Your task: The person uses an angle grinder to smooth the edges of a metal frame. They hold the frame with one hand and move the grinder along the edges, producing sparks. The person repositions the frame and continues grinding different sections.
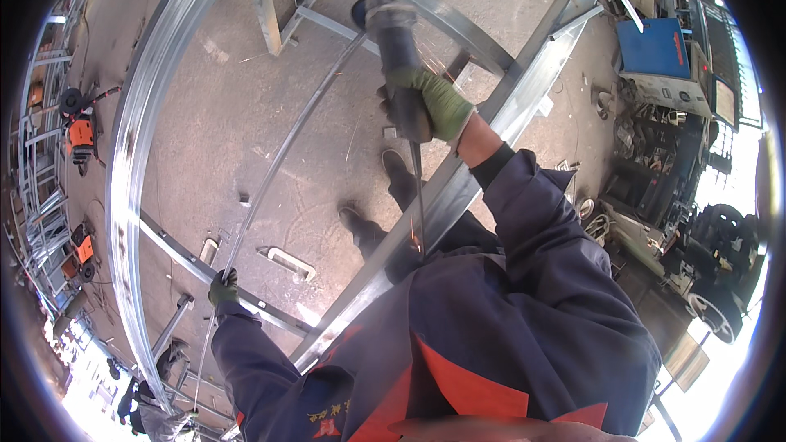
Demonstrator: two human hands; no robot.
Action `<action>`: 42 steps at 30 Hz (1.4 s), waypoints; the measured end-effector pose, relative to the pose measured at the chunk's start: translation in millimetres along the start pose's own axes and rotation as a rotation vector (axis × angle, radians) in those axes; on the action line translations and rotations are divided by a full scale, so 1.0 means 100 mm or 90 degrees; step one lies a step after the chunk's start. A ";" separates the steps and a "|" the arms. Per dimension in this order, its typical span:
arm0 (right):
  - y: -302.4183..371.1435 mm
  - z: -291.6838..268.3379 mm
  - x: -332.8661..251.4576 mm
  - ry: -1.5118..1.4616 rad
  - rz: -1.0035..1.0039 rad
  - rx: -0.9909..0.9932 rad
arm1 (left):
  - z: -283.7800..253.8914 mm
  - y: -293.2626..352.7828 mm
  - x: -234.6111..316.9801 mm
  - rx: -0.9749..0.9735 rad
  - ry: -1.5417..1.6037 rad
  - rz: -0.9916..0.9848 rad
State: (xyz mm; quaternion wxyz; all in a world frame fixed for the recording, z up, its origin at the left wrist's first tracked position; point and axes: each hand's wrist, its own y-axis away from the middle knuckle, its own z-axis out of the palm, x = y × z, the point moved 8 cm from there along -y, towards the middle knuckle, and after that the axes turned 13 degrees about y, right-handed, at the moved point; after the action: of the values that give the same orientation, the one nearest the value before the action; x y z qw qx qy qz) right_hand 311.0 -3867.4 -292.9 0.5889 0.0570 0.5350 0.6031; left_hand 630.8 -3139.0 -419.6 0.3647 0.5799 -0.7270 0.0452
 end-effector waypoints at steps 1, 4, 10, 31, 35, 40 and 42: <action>-0.03 -0.05 -0.02 -0.021 0.012 0.012 | 0.00 -0.02 -0.07 -0.002 0.001 0.016; -0.05 -0.03 -0.02 -0.064 0.035 -0.034 | 0.02 -0.06 -0.23 -0.029 -0.011 0.018; 0.03 0.03 0.07 0.045 0.002 -0.028 | 0.02 -0.01 -0.05 -0.001 0.030 -0.006; 0.00 0.06 0.09 -0.028 -0.009 -0.028 | 0.05 0.02 -0.21 0.013 0.142 -0.099; -0.13 -0.15 -0.02 -0.063 -0.028 -0.017 | 0.01 0.07 -0.23 0.036 0.111 -0.140; 0.17 0.24 0.45 -0.054 0.053 -0.093 | -0.04 0.20 0.16 0.037 -0.191 -0.050; 0.31 0.52 0.75 -0.038 0.096 -0.115 | -0.03 0.22 0.30 0.037 -0.194 -0.015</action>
State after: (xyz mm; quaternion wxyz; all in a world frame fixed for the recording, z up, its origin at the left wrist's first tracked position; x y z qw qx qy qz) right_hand 304.2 -3771.7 -290.7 0.5603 0.0613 0.4549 0.6895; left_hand 611.0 -3154.8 -392.0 0.2340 0.5988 -0.7655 -0.0264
